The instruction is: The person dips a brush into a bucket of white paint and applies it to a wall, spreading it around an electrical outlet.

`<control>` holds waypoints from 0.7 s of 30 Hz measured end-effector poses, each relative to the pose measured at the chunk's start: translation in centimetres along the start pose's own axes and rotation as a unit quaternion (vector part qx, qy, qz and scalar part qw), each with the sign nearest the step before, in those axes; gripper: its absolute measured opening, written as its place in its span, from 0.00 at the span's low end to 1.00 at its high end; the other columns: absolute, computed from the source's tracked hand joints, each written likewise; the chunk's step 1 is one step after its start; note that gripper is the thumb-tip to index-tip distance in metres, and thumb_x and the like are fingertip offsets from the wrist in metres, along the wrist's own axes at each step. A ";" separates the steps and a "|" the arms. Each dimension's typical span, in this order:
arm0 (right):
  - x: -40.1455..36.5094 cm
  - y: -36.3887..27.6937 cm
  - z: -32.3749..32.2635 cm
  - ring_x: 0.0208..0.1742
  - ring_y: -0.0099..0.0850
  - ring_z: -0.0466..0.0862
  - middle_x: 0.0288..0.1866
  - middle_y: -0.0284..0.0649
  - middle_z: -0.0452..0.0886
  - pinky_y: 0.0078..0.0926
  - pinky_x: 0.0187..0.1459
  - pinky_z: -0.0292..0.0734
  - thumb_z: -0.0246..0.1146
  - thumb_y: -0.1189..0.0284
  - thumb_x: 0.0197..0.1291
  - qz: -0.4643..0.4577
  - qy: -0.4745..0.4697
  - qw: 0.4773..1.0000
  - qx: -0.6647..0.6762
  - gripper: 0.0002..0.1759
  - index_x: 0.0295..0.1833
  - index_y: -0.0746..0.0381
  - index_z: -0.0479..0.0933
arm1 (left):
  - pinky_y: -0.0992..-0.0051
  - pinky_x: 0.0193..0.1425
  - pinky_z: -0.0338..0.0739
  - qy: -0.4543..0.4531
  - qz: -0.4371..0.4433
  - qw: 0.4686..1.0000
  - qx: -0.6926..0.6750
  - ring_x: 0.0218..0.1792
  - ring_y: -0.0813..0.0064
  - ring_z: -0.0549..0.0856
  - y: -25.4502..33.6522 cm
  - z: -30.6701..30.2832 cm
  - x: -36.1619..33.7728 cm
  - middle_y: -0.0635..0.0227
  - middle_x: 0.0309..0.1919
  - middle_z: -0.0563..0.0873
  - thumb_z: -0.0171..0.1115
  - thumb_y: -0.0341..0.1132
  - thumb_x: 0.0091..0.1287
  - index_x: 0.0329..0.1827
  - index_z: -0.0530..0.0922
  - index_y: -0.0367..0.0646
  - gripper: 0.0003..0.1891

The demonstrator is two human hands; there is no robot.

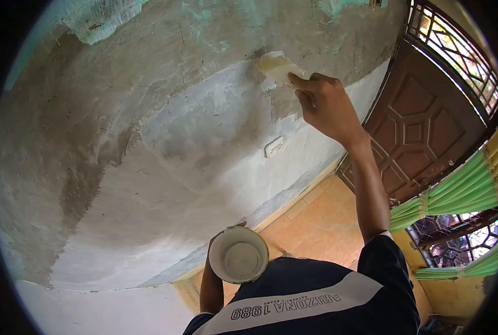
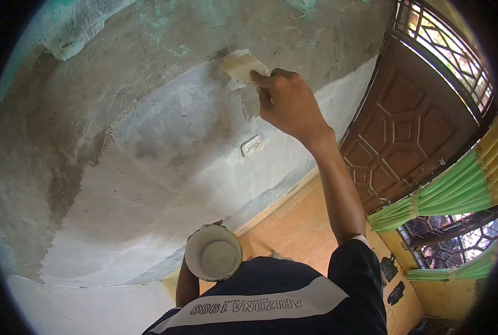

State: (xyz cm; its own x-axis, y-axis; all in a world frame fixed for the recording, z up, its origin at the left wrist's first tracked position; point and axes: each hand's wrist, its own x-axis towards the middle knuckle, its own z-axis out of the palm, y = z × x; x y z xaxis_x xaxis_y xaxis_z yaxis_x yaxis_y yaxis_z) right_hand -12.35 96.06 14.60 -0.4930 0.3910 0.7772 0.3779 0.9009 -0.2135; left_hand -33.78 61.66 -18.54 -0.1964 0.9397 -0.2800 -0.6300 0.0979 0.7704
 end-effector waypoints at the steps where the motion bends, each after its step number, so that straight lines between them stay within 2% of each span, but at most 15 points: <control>1: 0.0 -0.2 -0.8 0.30 0.39 0.83 0.33 0.50 0.83 0.41 0.39 0.79 0.70 0.84 0.69 0.007 -0.014 1.000 0.007 0.24 0.68 0.62 0.91 | 0.63 0.66 0.91 -0.001 -0.007 0.999 -0.047 0.61 0.65 0.93 0.0 0.1 0.1 0.54 0.76 0.87 0.57 0.30 0.85 0.76 0.82 0.29 0.21; 3: 0.2 -0.5 -1.2 0.30 0.41 0.83 0.33 0.50 0.84 0.41 0.40 0.79 0.70 0.84 0.68 0.015 -0.028 0.999 0.013 0.24 0.68 0.62 0.91 | 0.62 0.66 0.91 -0.001 -0.013 0.998 -0.055 0.61 0.65 0.93 0.4 0.7 0.1 0.54 0.74 0.88 0.57 0.30 0.85 0.76 0.82 0.29 0.22; 6: 0.2 -0.6 -0.1 0.32 0.42 0.84 0.34 0.50 0.85 0.42 0.41 0.80 0.70 0.83 0.68 0.034 0.021 0.999 0.024 0.24 0.68 0.61 0.91 | 0.62 0.66 0.90 -0.003 -0.019 0.999 -0.043 0.60 0.66 0.93 0.1 0.5 0.0 0.55 0.72 0.89 0.56 0.31 0.85 0.78 0.81 0.30 0.23; 8: -0.1 0.2 0.8 0.31 0.41 0.84 0.34 0.50 0.85 0.42 0.41 0.80 0.69 0.82 0.69 0.008 -0.019 1.000 -0.023 0.24 0.69 0.61 0.91 | 0.61 0.66 0.90 -0.005 -0.017 1.000 -0.019 0.60 0.66 0.93 0.2 0.4 -0.2 0.56 0.71 0.90 0.56 0.31 0.85 0.79 0.80 0.30 0.23; 9: -0.2 0.3 0.3 0.31 0.41 0.84 0.34 0.50 0.85 0.42 0.41 0.80 0.69 0.82 0.69 0.008 -0.018 1.000 -0.023 0.24 0.69 0.61 0.91 | 0.62 0.65 0.90 -0.017 -0.028 0.998 -0.062 0.60 0.66 0.93 0.5 0.6 -0.3 0.56 0.70 0.90 0.57 0.31 0.85 0.79 0.80 0.30 0.24; 11: 0.0 0.4 -1.4 0.42 0.53 0.92 0.40 0.58 0.90 0.48 0.51 0.87 0.65 0.81 0.65 0.057 -0.087 0.994 -0.013 0.25 0.66 0.64 0.91 | 0.62 0.65 0.90 -0.030 -0.038 0.993 -0.105 0.60 0.67 0.93 0.3 0.4 -0.2 0.56 0.70 0.90 0.57 0.32 0.85 0.80 0.79 0.30 0.24; 12: 0.1 0.3 -1.7 0.42 0.53 0.92 0.40 0.58 0.90 0.48 0.51 0.87 0.65 0.81 0.65 0.057 -0.088 0.994 -0.013 0.25 0.66 0.64 0.91 | 0.62 0.65 0.91 -0.014 -0.032 0.996 -0.087 0.60 0.67 0.93 -0.2 -0.2 -0.2 0.56 0.72 0.90 0.57 0.32 0.85 0.79 0.80 0.30 0.24; 14: 0.4 0.6 -2.0 0.44 0.54 0.92 0.41 0.59 0.90 0.49 0.52 0.87 0.65 0.81 0.65 0.097 -0.027 0.995 0.004 0.25 0.66 0.63 0.91 | 0.62 0.64 0.91 0.003 -0.028 0.997 -0.068 0.60 0.66 0.93 -0.6 -0.5 -0.3 0.55 0.73 0.89 0.58 0.32 0.85 0.78 0.80 0.30 0.23; 18: -1.2 3.4 0.3 0.44 0.55 0.92 0.40 0.58 0.89 0.49 0.53 0.87 0.65 0.81 0.65 0.070 -0.064 0.995 0.002 0.25 0.66 0.63 0.92 | 0.62 0.65 0.91 0.017 0.012 1.000 -0.004 0.61 0.65 0.93 -1.1 -0.6 -0.5 0.54 0.78 0.85 0.59 0.31 0.85 0.74 0.83 0.30 0.21; 20: -2.6 4.9 1.6 0.31 0.42 0.84 0.34 0.52 0.84 0.43 0.42 0.81 0.68 0.83 0.67 0.027 -0.073 0.997 -0.002 0.24 0.68 0.60 0.91 | 0.62 0.65 0.91 0.018 0.017 1.000 0.019 0.61 0.65 0.93 -1.2 -0.7 -0.4 0.53 0.80 0.83 0.59 0.31 0.85 0.73 0.83 0.30 0.20; 21: -2.9 5.3 1.5 0.31 0.42 0.84 0.34 0.52 0.84 0.43 0.42 0.81 0.68 0.83 0.67 0.028 -0.074 0.997 -0.002 0.24 0.68 0.60 0.91 | 0.62 0.65 0.91 0.011 0.007 1.000 0.005 0.61 0.65 0.93 -1.1 -0.8 -0.4 0.54 0.80 0.83 0.59 0.31 0.85 0.74 0.83 0.30 0.20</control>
State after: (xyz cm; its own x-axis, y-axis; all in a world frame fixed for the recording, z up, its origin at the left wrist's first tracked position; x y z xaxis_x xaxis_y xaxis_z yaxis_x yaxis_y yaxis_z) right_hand -10.07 99.92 10.33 -0.5809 0.4638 0.6689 0.4101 0.8766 -0.2516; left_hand -33.60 60.92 -19.77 -0.2219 0.9333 -0.2824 -0.6196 0.0887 0.7799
